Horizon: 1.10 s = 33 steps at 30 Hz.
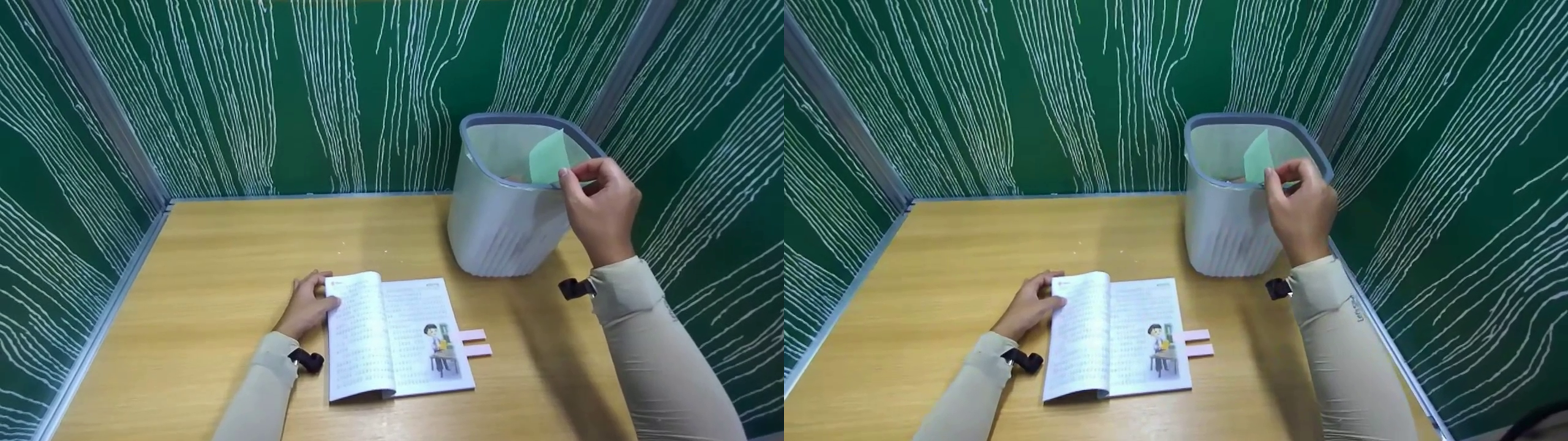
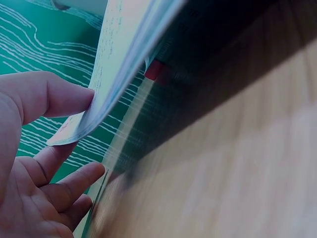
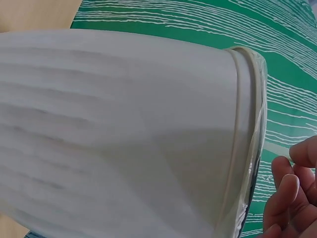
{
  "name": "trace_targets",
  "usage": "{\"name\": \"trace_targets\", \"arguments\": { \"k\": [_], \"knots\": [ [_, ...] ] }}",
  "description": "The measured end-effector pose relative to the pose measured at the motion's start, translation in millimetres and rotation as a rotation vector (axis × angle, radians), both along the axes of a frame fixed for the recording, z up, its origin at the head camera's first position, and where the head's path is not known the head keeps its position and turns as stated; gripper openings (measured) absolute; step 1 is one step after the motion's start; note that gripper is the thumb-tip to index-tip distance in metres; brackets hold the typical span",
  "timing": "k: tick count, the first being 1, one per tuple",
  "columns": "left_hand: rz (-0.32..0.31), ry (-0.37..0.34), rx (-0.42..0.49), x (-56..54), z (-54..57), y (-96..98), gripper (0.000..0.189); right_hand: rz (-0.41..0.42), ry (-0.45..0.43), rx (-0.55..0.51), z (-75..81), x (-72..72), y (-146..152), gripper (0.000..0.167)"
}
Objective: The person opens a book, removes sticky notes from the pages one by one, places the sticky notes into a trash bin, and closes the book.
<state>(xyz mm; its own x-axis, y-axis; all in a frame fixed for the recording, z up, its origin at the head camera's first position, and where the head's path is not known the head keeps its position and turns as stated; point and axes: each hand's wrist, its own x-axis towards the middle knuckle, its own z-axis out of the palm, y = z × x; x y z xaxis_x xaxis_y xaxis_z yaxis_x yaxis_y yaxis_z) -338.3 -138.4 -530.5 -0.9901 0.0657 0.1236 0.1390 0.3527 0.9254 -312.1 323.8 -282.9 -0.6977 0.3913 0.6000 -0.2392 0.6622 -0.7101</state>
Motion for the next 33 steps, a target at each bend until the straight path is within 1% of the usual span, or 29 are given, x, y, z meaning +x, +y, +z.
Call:
{"name": "trace_targets", "arguments": {
  "k": [3, 6, 9, 16, 19, 22, 27, 30, 33],
  "knots": [
    [-0.005, 0.005, 0.004, 1.0, -0.9, -0.7, 0.024, -0.002, -0.011, 0.003, -1.5, -2.6, 2, 0.036],
    [-0.003, -0.01, -0.001, 3.7, -2.4, -1.6, 0.027, 0.008, -0.026, 0.012, -2.5, -4.6, 3, 0.036],
    [-0.001, -0.019, -0.013, 4.2, -2.1, -2.0, 0.028, 0.023, -0.03, 0.014, -3.6, -5.3, 4, 0.036],
    [-0.026, 0.0, -0.014, 1.3, -0.2, -0.3, 0.024, 0.035, 0.014, 0.013, -4.9, -4.7, 7, 0.029],
    [-0.022, 0.003, -0.022, 1.6, 0.2, -0.5, 0.024, 0.048, 0.021, -0.002, -3.8, -0.2, 2, 0.027],
    [-0.018, 0.003, -0.028, 2.1, 0.7, -1.3, 0.024, 0.071, 0.038, -0.018, -1.1, 7.5, -7, 0.026],
    [-0.016, -0.008, -0.031, 2.8, 2.2, -1.1, 0.023, 0.135, 0.11, -0.059, 1.5, 24.5, -21, 0.023],
    [-0.014, -0.014, -0.026, 2.5, 3.1, -0.4, 0.023, 0.2, 0.158, -0.086, -3.6, 31.5, -27, 0.021],
    [-0.012, -0.02, -0.015, 2.7, 3.1, -0.1, 0.024, 0.27, 0.171, -0.102, -14.2, 35.1, -30, 0.019]
  ]
}}
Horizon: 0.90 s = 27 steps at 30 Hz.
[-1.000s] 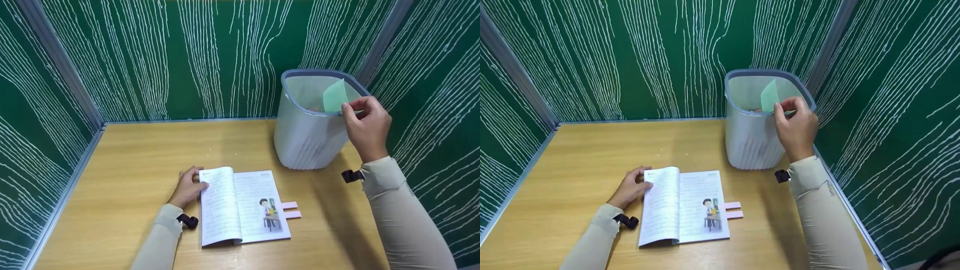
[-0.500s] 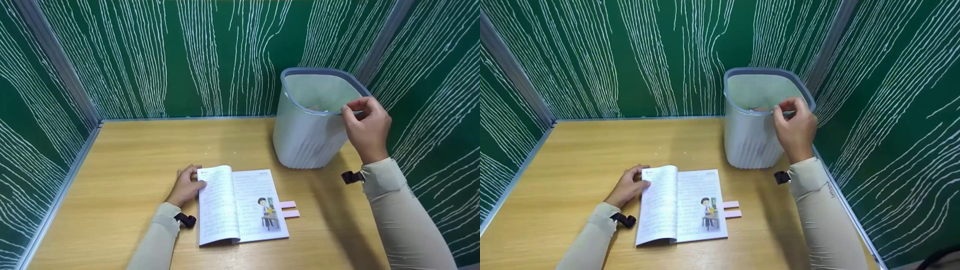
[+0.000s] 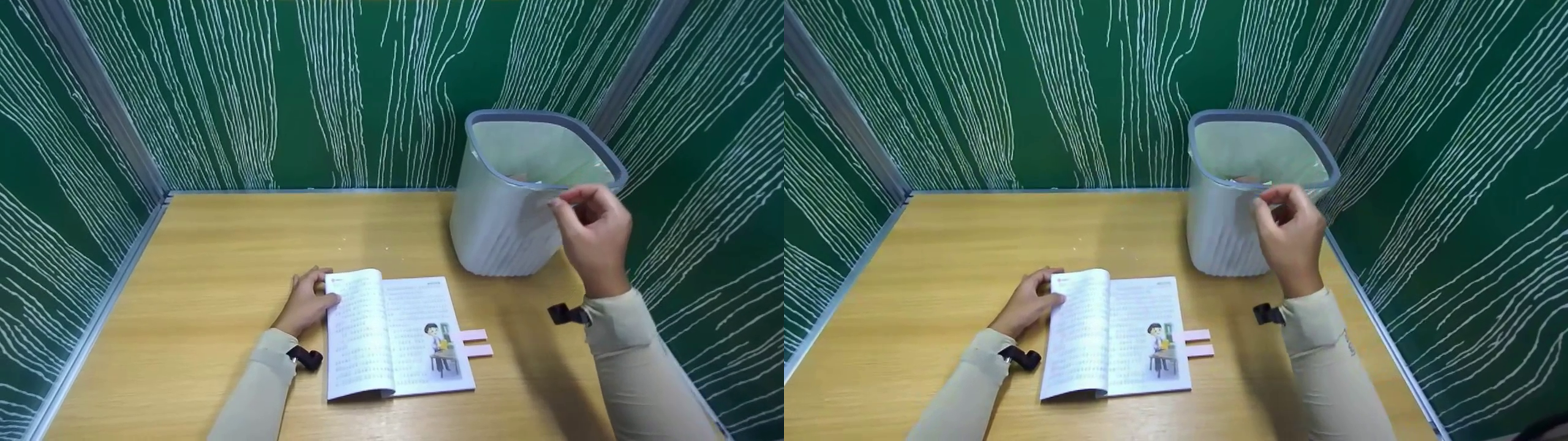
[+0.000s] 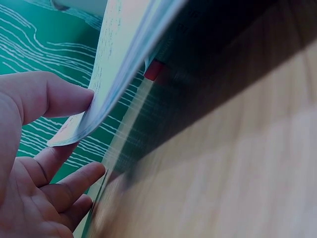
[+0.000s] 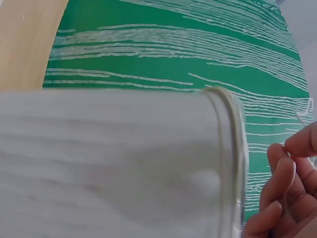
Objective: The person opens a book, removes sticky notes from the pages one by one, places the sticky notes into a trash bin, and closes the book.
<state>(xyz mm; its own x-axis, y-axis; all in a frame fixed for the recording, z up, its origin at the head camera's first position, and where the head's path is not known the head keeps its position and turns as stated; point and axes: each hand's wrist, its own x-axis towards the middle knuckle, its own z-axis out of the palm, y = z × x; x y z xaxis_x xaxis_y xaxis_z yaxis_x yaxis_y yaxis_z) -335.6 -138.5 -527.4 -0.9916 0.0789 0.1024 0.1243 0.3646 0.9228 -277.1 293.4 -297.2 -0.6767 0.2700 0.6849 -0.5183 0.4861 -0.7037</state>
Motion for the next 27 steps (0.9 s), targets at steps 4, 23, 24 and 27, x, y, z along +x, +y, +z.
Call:
{"name": "trace_targets", "arguments": {
  "k": [4, 23, 24, 27],
  "knots": [
    [0.001, -0.003, 0.019, -0.5, -0.2, 0.6, 0.028, 0.067, -0.017, 0.014, -15.8, 0.6, -2, 0.017],
    [0.018, -0.032, 0.001, 0.6, -3.8, -3.6, 0.033, 0.283, -0.245, 0.15, -129.0, -0.8, -21, 0.011],
    [0.018, -0.034, 0.002, 0.2, -3.3, -3.6, 0.033, 0.281, -0.268, 0.144, -133.7, 0.0, -23, 0.011],
    [0.014, -0.036, 0.004, -1.2, -2.2, -2.8, 0.037, 0.273, -0.329, 0.116, -147.7, 2.4, -27, 0.012]
  ]
}}
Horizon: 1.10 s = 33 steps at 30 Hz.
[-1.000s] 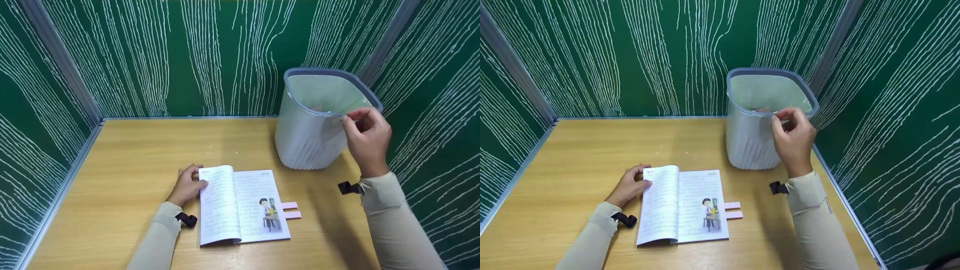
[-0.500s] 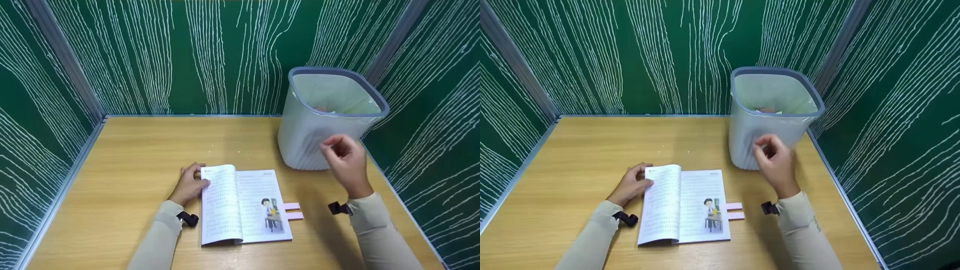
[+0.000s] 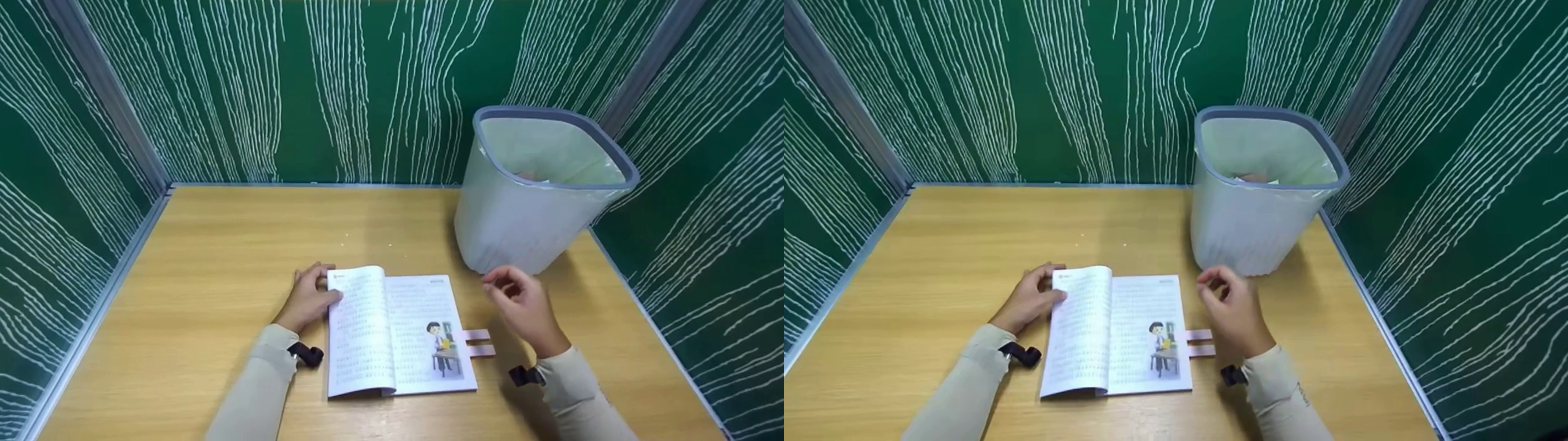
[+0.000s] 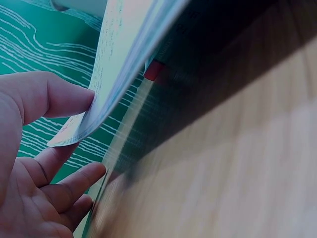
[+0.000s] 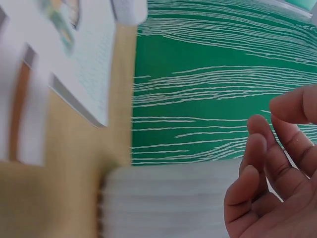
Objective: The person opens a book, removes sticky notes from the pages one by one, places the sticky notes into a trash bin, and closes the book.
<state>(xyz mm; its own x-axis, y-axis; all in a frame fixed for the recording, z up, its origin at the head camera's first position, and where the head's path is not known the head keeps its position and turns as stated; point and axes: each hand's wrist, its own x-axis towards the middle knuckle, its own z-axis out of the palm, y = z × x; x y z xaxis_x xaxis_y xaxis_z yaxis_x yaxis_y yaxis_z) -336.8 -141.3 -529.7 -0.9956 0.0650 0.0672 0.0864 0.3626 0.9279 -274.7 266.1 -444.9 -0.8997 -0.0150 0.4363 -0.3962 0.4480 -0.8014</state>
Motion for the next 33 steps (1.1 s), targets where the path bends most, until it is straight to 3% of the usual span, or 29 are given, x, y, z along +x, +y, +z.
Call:
{"name": "trace_targets", "arguments": {
  "k": [9, 13, 16, 19, 26, 33],
  "knots": [
    [-0.006, 0.003, 0.001, 1.4, -0.7, -0.4, 0.041, -0.011, -0.229, -0.06, -31.4, 17.8, -7, 0.013],
    [-0.01, -0.002, -0.011, 1.0, 1.4, -0.8, 0.035, 0.03, -0.31, -0.172, -62.4, 7.8, 6, 0.017],
    [-0.011, 0.001, -0.019, 0.2, 2.1, -0.8, 0.031, 0.069, -0.339, -0.262, -74.2, 3.2, 12, 0.02],
    [-0.006, -0.012, -0.03, 0.7, 0.8, -0.2, 0.031, 0.089, -0.354, -0.283, -81.0, 1.8, 16, 0.022],
    [-0.018, -0.022, -0.061, 3.7, -3.6, -1.6, 0.027, 0.125, -0.437, -0.129, -84.3, 6.4, 16, 0.026],
    [-0.036, -0.003, -0.069, -0.5, 1.3, -0.6, 0.031, 0.18, -0.433, -0.005, -82.7, 8.1, 19, 0.026]
  ]
}}
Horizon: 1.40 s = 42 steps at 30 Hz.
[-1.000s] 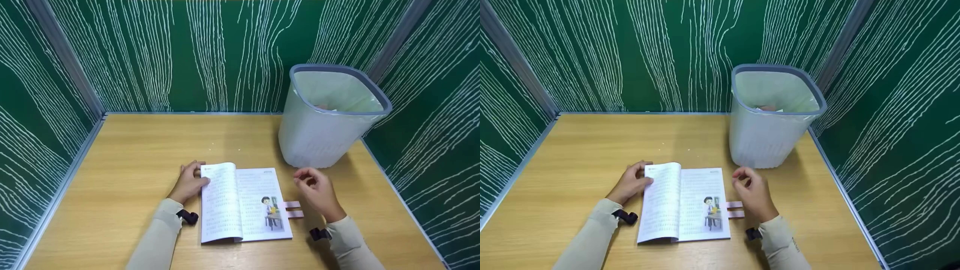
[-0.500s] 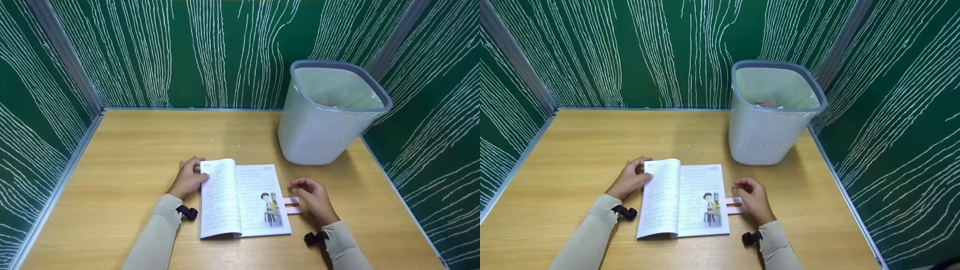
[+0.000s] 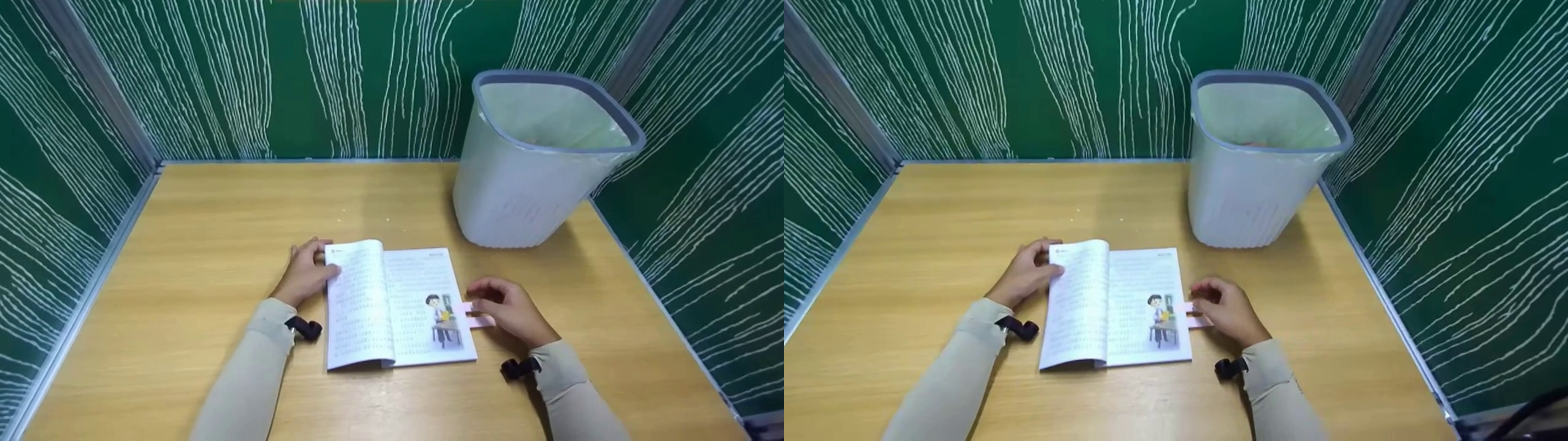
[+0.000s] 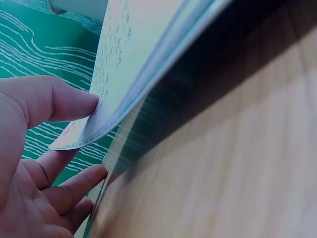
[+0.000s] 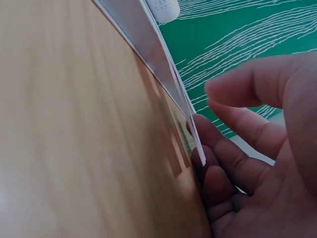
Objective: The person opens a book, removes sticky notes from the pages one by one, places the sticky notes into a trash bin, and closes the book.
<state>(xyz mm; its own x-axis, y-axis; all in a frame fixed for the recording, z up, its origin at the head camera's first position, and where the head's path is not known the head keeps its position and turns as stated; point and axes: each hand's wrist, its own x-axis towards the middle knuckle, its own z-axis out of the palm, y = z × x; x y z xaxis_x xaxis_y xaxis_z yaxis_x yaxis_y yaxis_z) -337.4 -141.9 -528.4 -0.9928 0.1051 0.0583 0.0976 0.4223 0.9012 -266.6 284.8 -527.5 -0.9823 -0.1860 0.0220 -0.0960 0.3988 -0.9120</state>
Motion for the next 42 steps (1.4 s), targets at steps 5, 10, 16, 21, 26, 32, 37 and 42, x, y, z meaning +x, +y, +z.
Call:
{"name": "trace_targets", "arguments": {
  "k": [5, 10, 16, 21, 26, 32, 37, 42],
  "knots": [
    [0.0, 0.006, -0.01, -3.0, 3.3, 1.1, 0.035, 0.007, -0.002, 0.039, 2.8, -0.2, -1.0, 0.025],
    [-0.009, 0.025, -0.025, -0.6, 0.9, 1.0, 0.03, 0.025, 0.01, 0.076, 3.9, 2.8, -1.4, 0.021],
    [-0.023, 0.034, -0.021, -0.8, -1.5, 2.1, 0.03, 0.034, 0.04, 0.11, 3.5, 4.3, 0.4, 0.018],
    [-0.013, 0.032, -0.023, -2.1, -1.5, 2.3, 0.027, 0.023, 0.021, 0.148, 3.5, 5.4, -0.9, 0.018],
    [-0.014, 0.03, -0.023, -3.6, 0.3, 3.3, 0.028, 0.018, 0.009, 0.154, 4.4, 7.0, -0.2, 0.02],
    [0.003, 0.032, -0.014, -3.3, 2.7, 3.4, 0.03, 0.032, 0.007, 0.141, 5.8, 5.3, 1.5, 0.027],
    [-0.002, 0.028, -0.01, -2.6, 2.3, 1.7, 0.031, 0.01, -0.01, 0.162, 5.8, 4.9, 3.5, 0.03],
    [-0.028, 0.049, 0.007, -0.4, -1.2, -0.3, 0.032, -0.007, 0.011, 0.226, 4.3, 6.6, 4.8, 0.032]
  ]
}}
